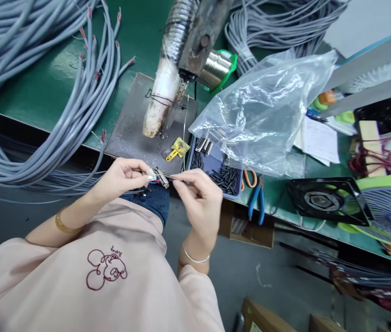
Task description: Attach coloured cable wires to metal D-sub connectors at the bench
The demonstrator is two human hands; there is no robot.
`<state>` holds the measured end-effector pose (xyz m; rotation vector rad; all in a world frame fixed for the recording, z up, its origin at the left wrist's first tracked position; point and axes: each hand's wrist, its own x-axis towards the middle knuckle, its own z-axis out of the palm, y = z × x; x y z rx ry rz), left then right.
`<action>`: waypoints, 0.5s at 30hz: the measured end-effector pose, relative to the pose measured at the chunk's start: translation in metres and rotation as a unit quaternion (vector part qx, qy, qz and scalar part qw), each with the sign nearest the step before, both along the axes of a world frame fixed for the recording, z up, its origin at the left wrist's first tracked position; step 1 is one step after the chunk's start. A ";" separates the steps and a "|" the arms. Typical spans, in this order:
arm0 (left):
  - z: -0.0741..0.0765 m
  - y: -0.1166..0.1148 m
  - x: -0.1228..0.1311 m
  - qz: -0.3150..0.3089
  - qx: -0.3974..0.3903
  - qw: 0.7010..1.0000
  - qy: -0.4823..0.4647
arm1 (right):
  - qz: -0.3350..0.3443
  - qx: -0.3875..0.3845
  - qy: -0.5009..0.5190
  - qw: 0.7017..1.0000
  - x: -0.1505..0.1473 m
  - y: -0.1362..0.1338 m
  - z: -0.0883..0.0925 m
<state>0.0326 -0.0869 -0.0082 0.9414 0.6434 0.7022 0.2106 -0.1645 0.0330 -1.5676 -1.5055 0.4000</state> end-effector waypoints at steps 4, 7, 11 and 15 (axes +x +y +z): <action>0.002 -0.002 0.003 0.005 0.012 1.000 0.015 | 0.005 -0.007 0.015 1.000 -0.011 0.008 -0.007; 0.004 -0.002 0.004 0.006 0.006 1.000 0.027 | 0.013 -0.014 0.020 1.000 -0.011 0.010 -0.009; 0.005 -0.002 0.006 -0.007 0.002 0.999 0.042 | 0.013 -0.029 0.000 0.999 -0.011 0.009 -0.008; 0.004 -0.003 0.006 -0.022 0.020 0.999 0.040 | 0.014 -0.021 -0.035 0.999 -0.011 0.008 -0.009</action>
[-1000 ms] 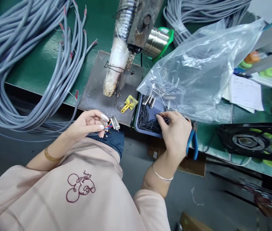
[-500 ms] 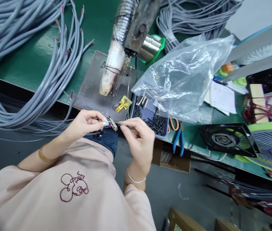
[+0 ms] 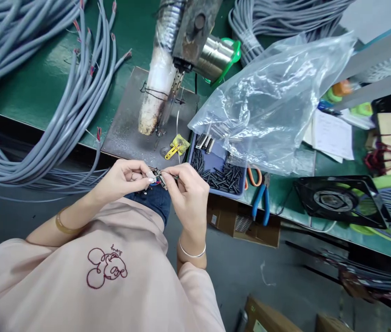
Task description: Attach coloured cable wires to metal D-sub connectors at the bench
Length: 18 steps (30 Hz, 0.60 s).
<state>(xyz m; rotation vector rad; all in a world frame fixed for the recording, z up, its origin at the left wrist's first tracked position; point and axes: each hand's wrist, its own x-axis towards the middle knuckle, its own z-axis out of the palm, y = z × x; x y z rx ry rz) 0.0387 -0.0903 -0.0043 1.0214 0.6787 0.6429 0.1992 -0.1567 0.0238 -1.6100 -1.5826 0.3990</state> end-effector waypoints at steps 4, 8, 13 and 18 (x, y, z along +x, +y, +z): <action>-0.004 -0.001 -0.001 -0.008 0.023 1.000 -0.010 | 0.046 -0.007 -0.026 0.999 0.003 -0.001 0.002; -0.013 -0.002 -0.003 -0.036 0.023 0.998 -0.051 | 0.123 -0.025 -0.087 0.988 0.005 -0.001 0.007; -0.023 -0.004 -0.004 -0.054 -0.029 0.992 -0.107 | 0.171 -0.020 -0.164 0.971 0.002 0.001 0.009; -0.025 0.000 -0.007 -0.045 -0.088 0.985 -0.144 | -0.015 0.109 0.003 0.994 0.001 -0.011 0.005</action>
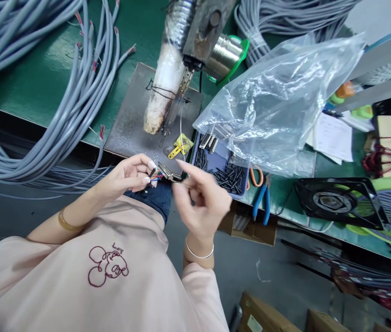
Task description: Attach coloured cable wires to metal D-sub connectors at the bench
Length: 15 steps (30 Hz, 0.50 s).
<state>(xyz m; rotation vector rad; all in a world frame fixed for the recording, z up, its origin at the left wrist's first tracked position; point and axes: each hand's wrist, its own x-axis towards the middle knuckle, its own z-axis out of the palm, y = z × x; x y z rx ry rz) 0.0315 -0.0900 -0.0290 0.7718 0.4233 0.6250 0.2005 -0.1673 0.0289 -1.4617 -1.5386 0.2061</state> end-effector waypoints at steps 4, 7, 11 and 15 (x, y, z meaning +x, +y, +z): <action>0.000 0.005 -0.001 0.009 -0.041 0.999 -0.011 | -0.068 0.027 0.090 0.993 0.000 -0.009 -0.008; -0.001 0.006 -0.001 0.012 -0.060 0.998 -0.020 | -0.073 0.006 -0.008 0.997 -0.002 -0.007 -0.014; -0.002 0.005 0.001 0.027 -0.070 0.997 -0.020 | -0.009 0.029 -0.104 0.994 -0.005 0.005 -0.018; -0.001 0.003 0.003 0.074 -0.012 0.996 0.039 | -0.033 0.026 -0.085 0.996 -0.011 0.012 -0.026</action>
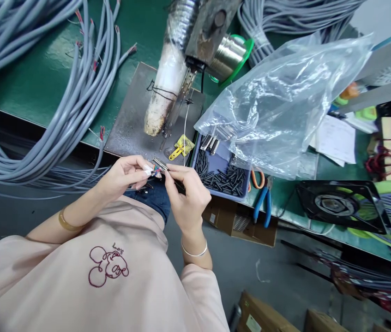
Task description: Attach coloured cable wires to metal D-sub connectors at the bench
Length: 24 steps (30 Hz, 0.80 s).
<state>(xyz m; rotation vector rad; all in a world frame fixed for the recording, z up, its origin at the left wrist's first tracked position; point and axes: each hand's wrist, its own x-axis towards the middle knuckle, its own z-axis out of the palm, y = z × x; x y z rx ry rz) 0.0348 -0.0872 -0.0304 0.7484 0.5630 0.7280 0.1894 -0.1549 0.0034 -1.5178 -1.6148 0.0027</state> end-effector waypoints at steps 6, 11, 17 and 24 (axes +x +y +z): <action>0.004 0.000 0.008 0.128 0.108 0.981 0.101 | -0.005 0.041 0.000 0.999 -0.005 0.004 -0.015; 0.006 0.004 0.014 0.183 0.184 0.951 0.165 | 0.003 0.038 0.040 0.998 -0.005 0.012 -0.019; 0.011 0.011 0.017 0.203 0.237 0.927 0.209 | 0.003 0.031 0.052 0.998 -0.003 0.022 -0.020; 0.017 0.016 0.016 0.202 0.256 0.920 0.219 | 0.006 0.038 0.063 0.997 -0.002 0.028 -0.016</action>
